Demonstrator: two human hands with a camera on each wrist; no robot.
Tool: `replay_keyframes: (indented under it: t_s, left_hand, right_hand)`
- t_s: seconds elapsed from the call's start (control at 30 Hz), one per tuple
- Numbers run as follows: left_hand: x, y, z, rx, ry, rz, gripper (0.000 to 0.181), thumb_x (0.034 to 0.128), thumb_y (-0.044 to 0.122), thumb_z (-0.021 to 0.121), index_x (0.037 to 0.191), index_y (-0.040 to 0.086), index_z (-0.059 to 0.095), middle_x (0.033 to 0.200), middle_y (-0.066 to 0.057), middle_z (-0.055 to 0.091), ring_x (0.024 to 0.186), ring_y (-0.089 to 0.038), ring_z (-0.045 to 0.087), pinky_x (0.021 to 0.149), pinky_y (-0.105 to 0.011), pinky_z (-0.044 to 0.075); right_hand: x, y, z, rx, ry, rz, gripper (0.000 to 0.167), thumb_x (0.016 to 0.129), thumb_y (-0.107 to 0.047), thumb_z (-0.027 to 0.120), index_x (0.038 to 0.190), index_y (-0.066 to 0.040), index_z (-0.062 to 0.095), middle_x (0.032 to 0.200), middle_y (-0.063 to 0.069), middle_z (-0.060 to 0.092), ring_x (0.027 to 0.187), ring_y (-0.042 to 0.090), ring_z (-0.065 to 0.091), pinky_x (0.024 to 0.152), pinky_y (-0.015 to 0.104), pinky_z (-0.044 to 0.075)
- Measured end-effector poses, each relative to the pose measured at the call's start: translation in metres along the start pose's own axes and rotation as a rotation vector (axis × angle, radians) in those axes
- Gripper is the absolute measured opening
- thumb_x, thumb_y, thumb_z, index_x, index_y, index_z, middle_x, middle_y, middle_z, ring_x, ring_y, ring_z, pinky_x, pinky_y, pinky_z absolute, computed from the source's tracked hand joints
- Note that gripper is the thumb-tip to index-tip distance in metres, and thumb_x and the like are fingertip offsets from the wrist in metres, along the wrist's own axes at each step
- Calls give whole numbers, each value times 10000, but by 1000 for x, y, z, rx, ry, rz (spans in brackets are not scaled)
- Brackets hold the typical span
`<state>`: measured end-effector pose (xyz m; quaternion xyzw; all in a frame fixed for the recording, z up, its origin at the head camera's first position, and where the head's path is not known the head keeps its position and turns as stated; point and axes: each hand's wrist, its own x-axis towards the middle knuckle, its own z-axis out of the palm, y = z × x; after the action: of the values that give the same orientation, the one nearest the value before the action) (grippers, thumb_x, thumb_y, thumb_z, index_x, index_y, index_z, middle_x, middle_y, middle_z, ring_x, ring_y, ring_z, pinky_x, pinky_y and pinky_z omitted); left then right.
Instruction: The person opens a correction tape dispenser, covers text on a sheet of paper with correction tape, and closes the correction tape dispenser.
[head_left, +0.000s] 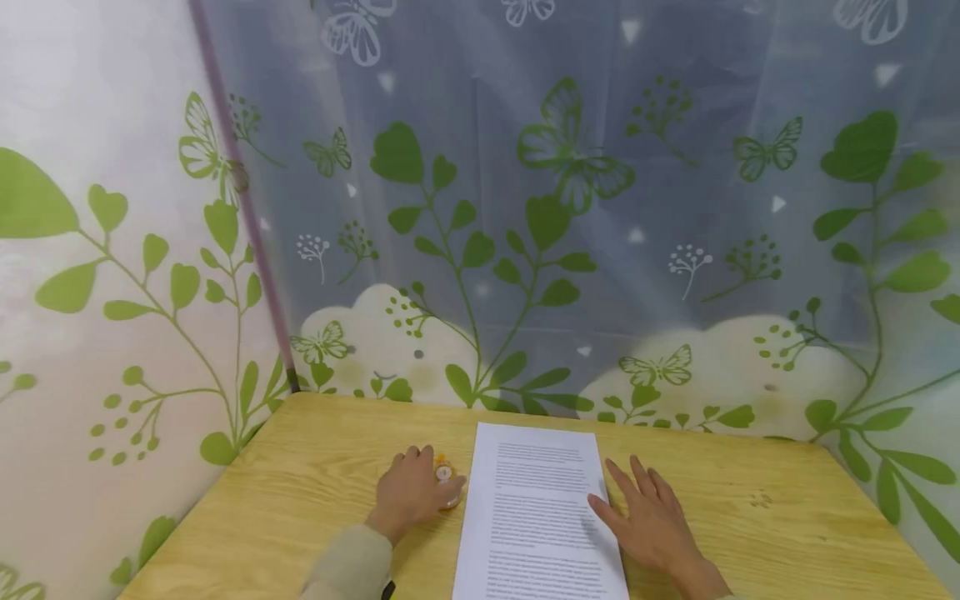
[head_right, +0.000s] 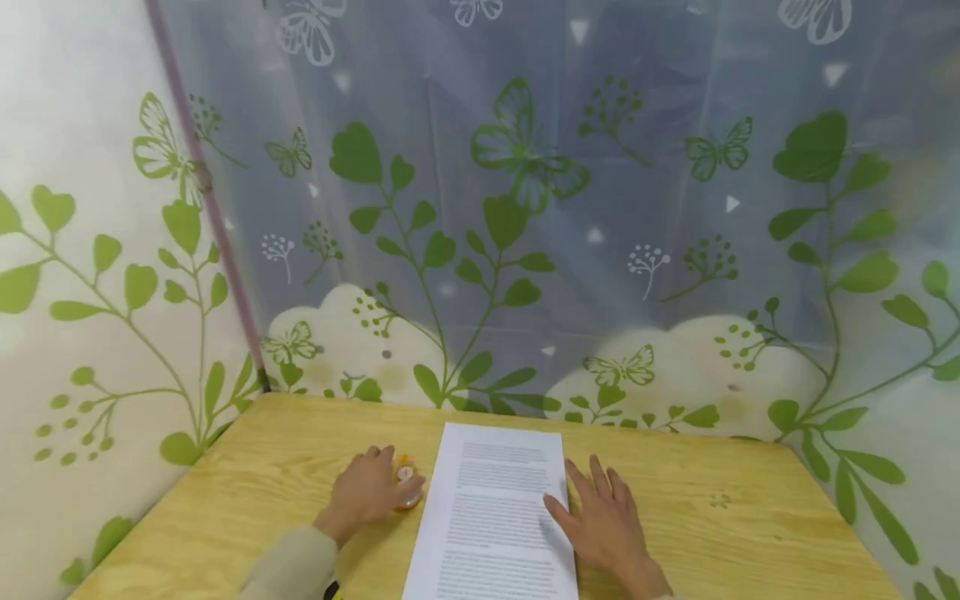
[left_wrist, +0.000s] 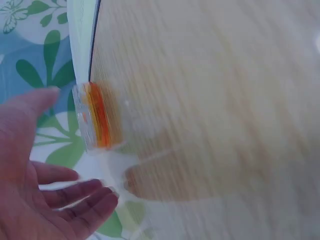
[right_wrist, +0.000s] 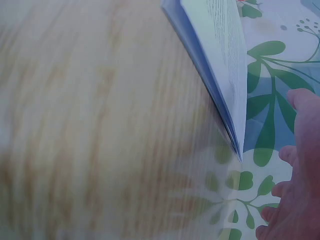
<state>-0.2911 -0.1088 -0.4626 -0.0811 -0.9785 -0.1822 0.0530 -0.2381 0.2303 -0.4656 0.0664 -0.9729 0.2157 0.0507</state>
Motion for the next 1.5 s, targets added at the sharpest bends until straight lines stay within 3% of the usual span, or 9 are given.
replay_keyframes:
  t_s: [0.13,0.23,0.3,0.43,0.87,1.1,1.27,1.5]
  left_hand:
    - [6,7,-1,-5,28,-78,584,825,526,656,942,-45,623,876,-160,549,827,-331,553,631,-458,507]
    - [11,12,-4,-11,10,-157,510,821,517,665,791,10,616,756,-115,545,712,-281,557,540,-399,482]
    - [13,14,-5,-14,-19,-201,478,823,520,658,730,55,597,687,-73,544,643,-240,546,492,-362,451]
    - [17,19,-5,-4,-75,-232,459,838,530,634,709,92,585,609,-14,534,575,-196,515,482,-339,423]
    - [23,25,-3,4,-95,-301,312,808,368,689,708,82,613,611,-19,556,555,-185,539,481,-331,442]
    - [24,28,-8,-9,-98,-295,283,776,303,703,658,80,575,582,-27,560,519,-166,527,453,-298,427]
    - [24,23,-8,-57,-68,-279,255,745,275,702,646,82,567,578,-23,550,507,-163,504,443,-285,404]
    - [27,6,-8,-205,-73,-252,306,740,324,714,627,99,540,572,-15,539,483,-167,484,434,-269,376]
  right_hand:
    - [2,1,0,-13,37,-31,753,954,-626,353,1476,-84,360,1491,320,216,1332,540,189,1036,663,145]
    - [3,2,0,-17,40,-40,753,957,-626,342,1477,-82,356,1494,318,211,1339,528,187,1045,651,142]
    - [3,2,0,-14,30,-31,764,951,-638,334,1478,-85,355,1498,315,203,1342,526,181,1045,651,142]
    - [1,4,3,-13,16,-20,774,945,-647,339,1472,-81,366,1492,321,210,1332,536,192,1033,664,166]
    - [-3,6,7,18,9,10,756,944,-630,380,1444,-63,412,1499,315,201,1332,534,196,1034,658,178]
    - [-5,6,7,14,2,25,750,939,-631,394,1439,-73,421,1504,304,203,1307,555,230,985,685,233]
    - [-5,5,6,21,6,28,741,939,-625,403,1439,-78,422,1507,301,198,1304,551,238,990,676,236]
    - [-4,3,3,24,2,40,675,957,-548,458,1441,-78,419,1507,304,190,1298,563,235,978,685,246]
